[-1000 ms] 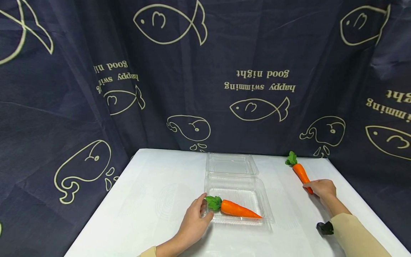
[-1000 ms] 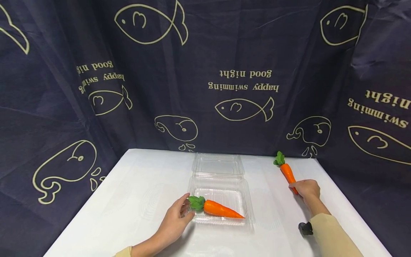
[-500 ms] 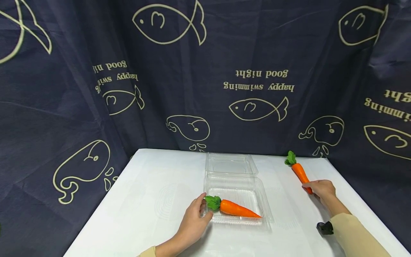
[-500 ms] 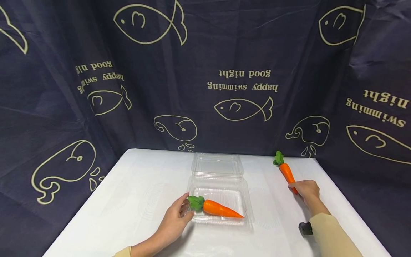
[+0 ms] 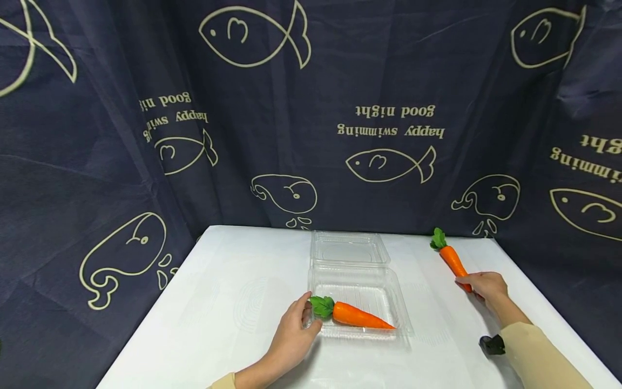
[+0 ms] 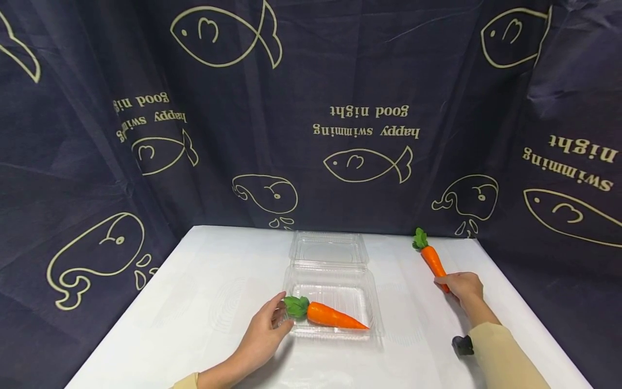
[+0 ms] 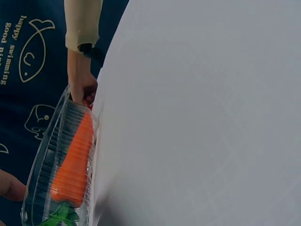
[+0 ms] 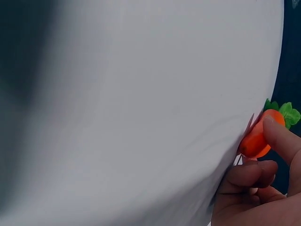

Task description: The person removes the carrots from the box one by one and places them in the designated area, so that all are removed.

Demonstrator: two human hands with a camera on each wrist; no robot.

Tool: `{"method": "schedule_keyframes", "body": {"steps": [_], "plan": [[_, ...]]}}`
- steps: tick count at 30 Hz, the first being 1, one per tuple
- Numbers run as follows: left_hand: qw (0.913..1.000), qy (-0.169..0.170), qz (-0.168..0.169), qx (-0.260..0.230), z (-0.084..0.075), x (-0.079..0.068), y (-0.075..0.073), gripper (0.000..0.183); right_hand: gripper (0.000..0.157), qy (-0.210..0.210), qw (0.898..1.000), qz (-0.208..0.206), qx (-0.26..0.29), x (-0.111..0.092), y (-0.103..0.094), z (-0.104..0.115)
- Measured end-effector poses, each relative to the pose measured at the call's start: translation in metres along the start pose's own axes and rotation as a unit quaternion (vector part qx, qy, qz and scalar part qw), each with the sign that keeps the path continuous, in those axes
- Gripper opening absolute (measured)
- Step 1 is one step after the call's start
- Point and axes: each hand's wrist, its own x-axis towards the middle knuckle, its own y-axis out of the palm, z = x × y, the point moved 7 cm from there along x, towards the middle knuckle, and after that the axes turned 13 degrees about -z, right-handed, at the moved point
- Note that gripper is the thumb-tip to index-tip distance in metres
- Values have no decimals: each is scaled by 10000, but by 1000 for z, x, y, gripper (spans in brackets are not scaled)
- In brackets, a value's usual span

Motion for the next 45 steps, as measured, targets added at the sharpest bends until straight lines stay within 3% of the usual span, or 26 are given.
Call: {"method": "schedule_keyframes", "body": {"steps": [19,45], "plan": [[10000,1,-3,63,1,1,0,65,65,-78,9999,44,114,-2,-1,2],[10000,26,31,-30,1,0,1,64,56,-211,9993,-316,-49,-4,-2,5]]}}
